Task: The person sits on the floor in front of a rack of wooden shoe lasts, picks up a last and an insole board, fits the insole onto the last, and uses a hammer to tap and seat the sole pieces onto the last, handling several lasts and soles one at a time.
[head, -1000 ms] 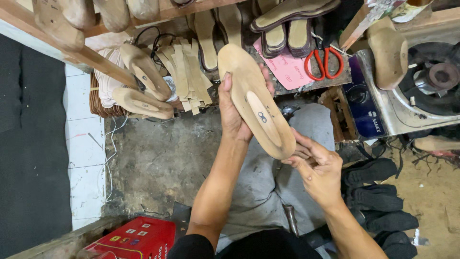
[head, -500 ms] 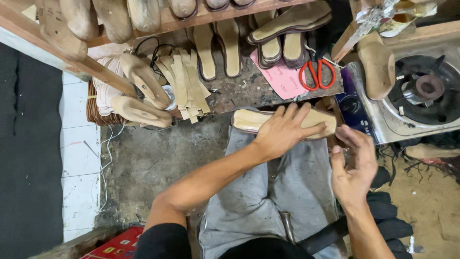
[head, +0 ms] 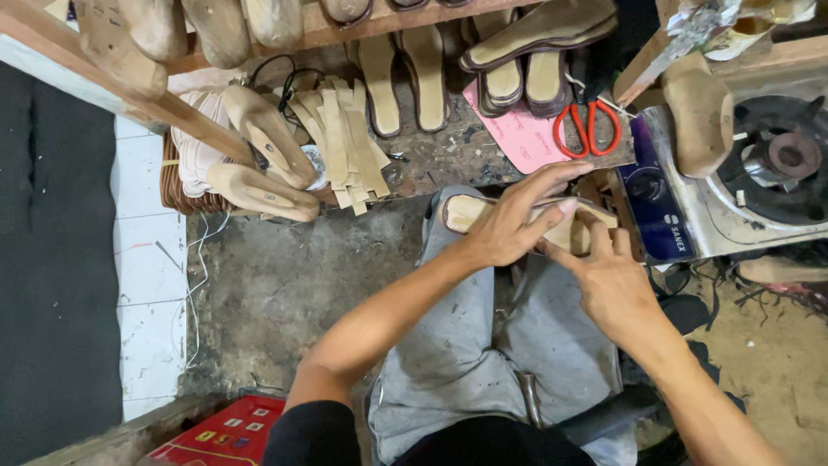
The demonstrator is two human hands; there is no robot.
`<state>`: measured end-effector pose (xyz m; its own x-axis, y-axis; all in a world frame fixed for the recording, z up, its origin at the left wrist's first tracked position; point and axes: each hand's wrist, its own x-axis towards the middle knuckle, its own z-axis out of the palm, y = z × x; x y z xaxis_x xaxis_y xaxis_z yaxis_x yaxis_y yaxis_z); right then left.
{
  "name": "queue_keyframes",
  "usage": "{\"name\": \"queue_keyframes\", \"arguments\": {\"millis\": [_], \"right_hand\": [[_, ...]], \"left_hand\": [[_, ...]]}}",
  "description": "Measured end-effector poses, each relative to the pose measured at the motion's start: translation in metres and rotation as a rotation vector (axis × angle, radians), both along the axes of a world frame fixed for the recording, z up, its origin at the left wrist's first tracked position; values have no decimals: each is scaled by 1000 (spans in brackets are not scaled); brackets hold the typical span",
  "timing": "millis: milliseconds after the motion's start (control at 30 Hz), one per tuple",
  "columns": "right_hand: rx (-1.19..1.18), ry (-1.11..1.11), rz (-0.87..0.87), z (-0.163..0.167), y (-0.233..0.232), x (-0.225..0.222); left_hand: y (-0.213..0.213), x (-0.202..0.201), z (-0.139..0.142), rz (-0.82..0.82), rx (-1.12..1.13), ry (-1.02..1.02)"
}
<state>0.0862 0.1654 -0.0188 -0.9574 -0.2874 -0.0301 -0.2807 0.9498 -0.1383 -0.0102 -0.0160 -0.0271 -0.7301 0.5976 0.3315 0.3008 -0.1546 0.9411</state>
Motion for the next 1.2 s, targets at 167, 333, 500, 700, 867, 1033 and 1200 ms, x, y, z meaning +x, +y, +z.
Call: {"name": "queue_keyframes", "arguments": {"millis": [167, 333, 500, 700, 867, 1033, 1200], "right_hand": [[-38, -102, -8, 24, 0, 7], [-46, -211, 24, 35, 0, 10], [30, -274, 146, 51, -1, 12], [-152, -622, 170, 73, 23, -71], [-548, -201, 338, -26, -19, -168], [-261, -214, 410, -98, -54, -203], [-129, -238, 586, -103, -70, -209]], "left_hand": [[-52, 39, -2, 543, -49, 276], [-90, 39, -30, 288, 7, -106], [-100, 42, -55, 71, 105, -284], [-102, 59, -63, 117, 31, -100], [-91, 75, -71, 87, 84, -194], [-90, 87, -77, 80, 89, -194], [-91, 93, -83, 90, 93, -153]]}}
